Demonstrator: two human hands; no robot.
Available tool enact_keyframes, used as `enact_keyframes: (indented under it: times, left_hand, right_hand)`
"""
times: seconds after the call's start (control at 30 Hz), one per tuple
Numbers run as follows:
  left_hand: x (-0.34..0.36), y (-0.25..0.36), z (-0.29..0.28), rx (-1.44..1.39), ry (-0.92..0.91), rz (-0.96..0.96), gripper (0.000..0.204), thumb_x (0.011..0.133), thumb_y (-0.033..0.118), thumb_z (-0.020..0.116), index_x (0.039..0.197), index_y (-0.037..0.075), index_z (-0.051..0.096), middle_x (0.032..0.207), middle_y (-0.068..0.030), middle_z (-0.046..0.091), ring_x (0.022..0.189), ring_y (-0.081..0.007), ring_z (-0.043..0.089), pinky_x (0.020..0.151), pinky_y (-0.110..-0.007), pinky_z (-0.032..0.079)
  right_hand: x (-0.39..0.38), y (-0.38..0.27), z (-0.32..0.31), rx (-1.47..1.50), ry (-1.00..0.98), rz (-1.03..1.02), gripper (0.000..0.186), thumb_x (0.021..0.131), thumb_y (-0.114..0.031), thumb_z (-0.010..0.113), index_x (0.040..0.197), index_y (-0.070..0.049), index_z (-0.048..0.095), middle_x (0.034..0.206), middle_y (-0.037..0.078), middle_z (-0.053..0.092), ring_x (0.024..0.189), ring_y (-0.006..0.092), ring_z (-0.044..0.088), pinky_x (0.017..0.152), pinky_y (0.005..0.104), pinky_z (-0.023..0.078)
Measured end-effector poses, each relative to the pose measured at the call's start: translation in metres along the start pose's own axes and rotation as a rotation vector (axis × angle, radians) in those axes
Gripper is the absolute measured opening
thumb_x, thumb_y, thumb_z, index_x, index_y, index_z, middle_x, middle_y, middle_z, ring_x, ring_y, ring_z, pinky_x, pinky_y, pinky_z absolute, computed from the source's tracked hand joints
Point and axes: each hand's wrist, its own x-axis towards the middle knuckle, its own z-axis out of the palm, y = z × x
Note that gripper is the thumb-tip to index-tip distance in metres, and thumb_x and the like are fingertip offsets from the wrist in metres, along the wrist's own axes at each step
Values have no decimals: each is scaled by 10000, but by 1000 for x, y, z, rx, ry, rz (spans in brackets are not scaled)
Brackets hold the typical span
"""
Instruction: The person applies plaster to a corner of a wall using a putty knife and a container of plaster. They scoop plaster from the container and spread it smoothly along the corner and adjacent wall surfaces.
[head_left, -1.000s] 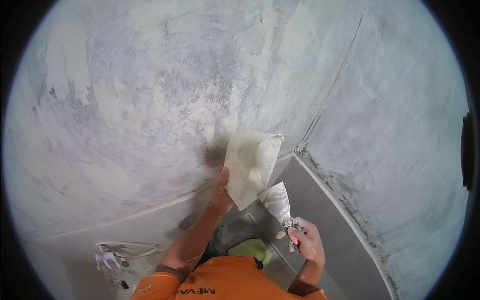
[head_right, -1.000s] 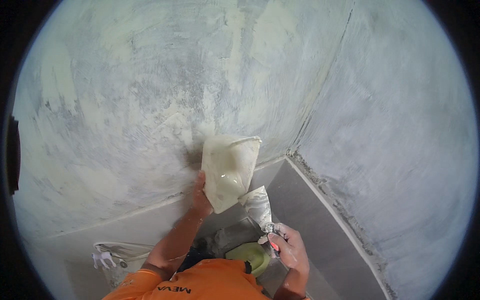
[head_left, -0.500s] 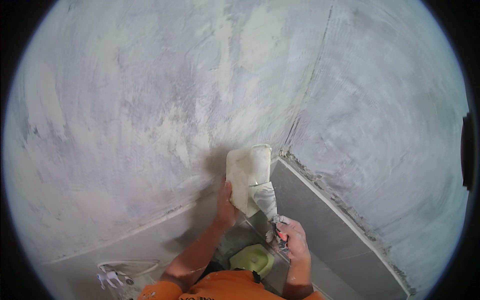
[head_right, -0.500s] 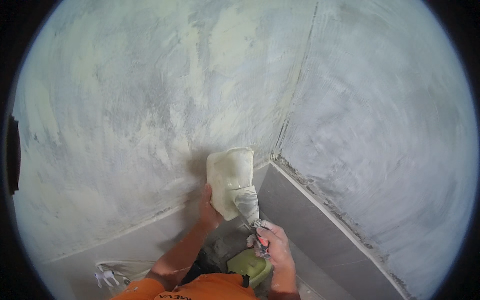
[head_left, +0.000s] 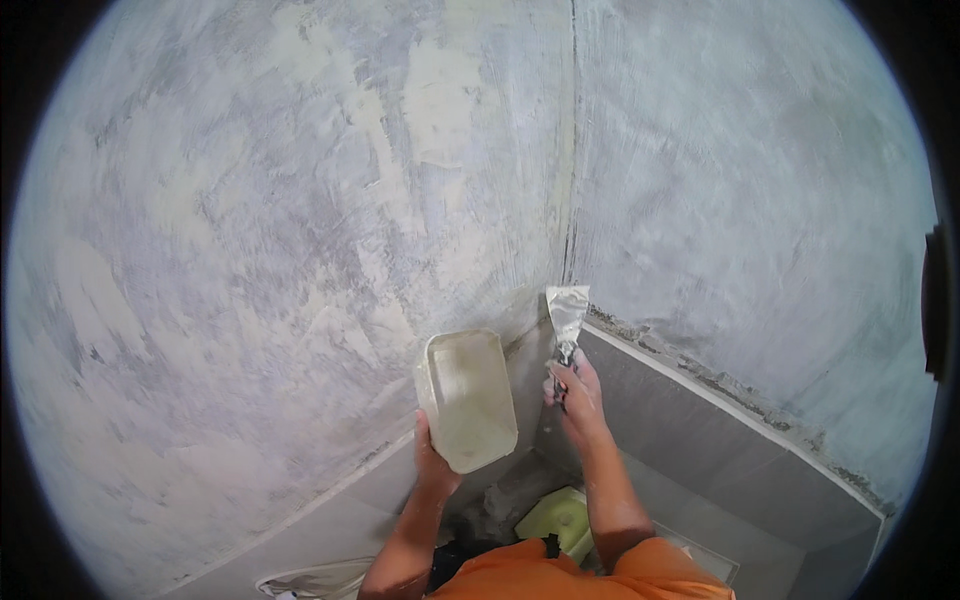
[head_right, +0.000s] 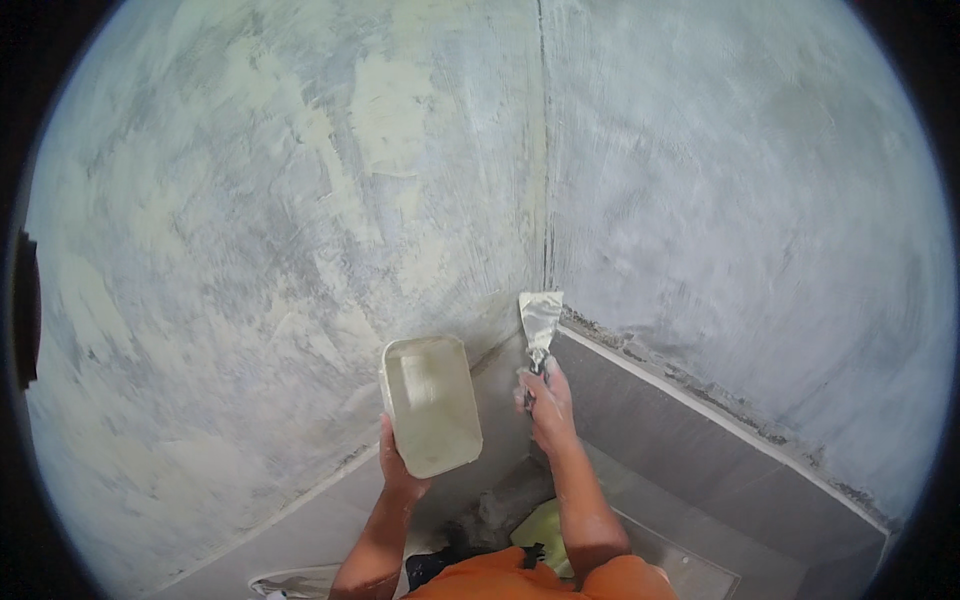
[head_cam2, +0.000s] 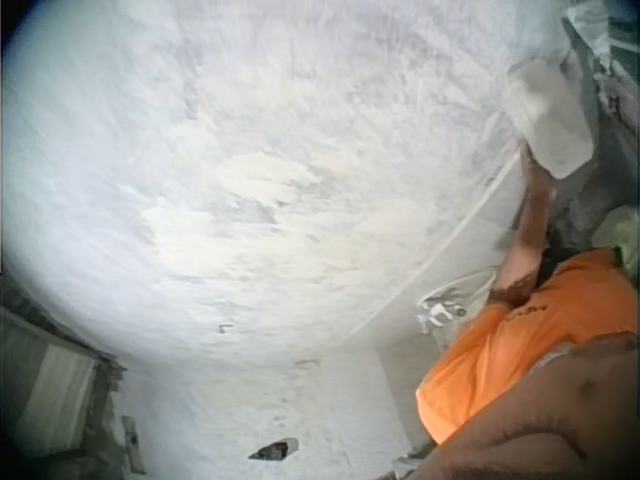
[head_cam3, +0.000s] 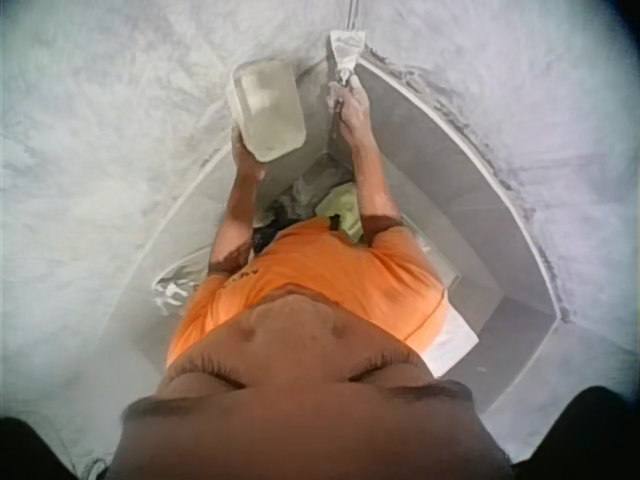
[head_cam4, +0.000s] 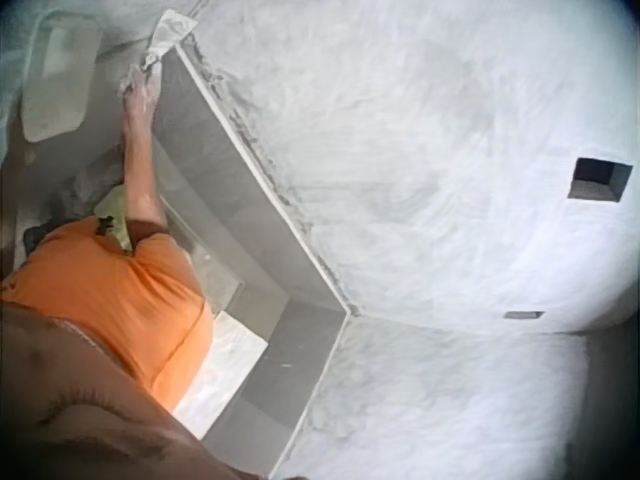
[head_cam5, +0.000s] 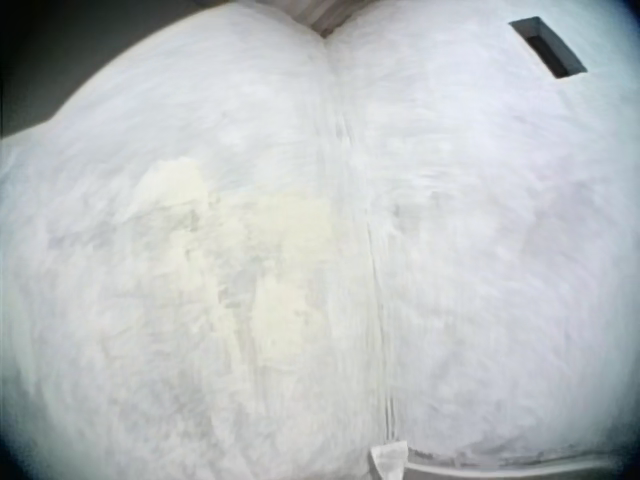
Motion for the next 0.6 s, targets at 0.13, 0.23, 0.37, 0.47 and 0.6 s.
enact_keyframes:
  times: [0.13,0.23,0.37,0.47,0.6]
  left_hand:
    - [-29,24,-8,8,-17,17,661,1036,598,330,1452,102,460,1377,-84,567,1240,-262,565,1050,-437,451]
    - [-34,27,-5,48,2,71,646,1041,586,333,1447,101,466,1367,-82,574,1227,-257,574,1044,-423,457]
    - [-43,32,-17,44,2,186,619,1046,567,338,1435,106,478,1357,-76,586,1215,-249,587,1036,-417,466]
    - [-40,29,-23,14,-11,158,603,1048,559,341,1421,109,490,1350,-67,593,1207,-247,594,1027,-419,472]
    - [-29,25,-15,6,-16,100,596,1047,558,344,1411,112,498,1347,-60,595,1208,-248,592,1025,-420,472]
  right_hand:
    - [45,39,21,-910,245,-530,262,927,-84,586,1168,11,546,906,160,637,761,351,623,724,413,502]
    - [83,88,30,-989,290,-648,389,897,-51,580,1270,38,517,1123,274,603,1055,479,579,895,498,479]
    - [35,111,59,-943,81,-552,554,859,-66,625,1387,22,484,1269,317,535,1204,476,504,958,520,454]
    - [-19,102,39,-1141,-94,-279,596,833,-85,650,1396,14,479,1275,304,548,1175,481,527,960,517,456]
    - [-11,93,-15,-1248,55,-561,503,823,-85,655,1302,17,540,1084,265,597,1020,474,574,885,512,471]
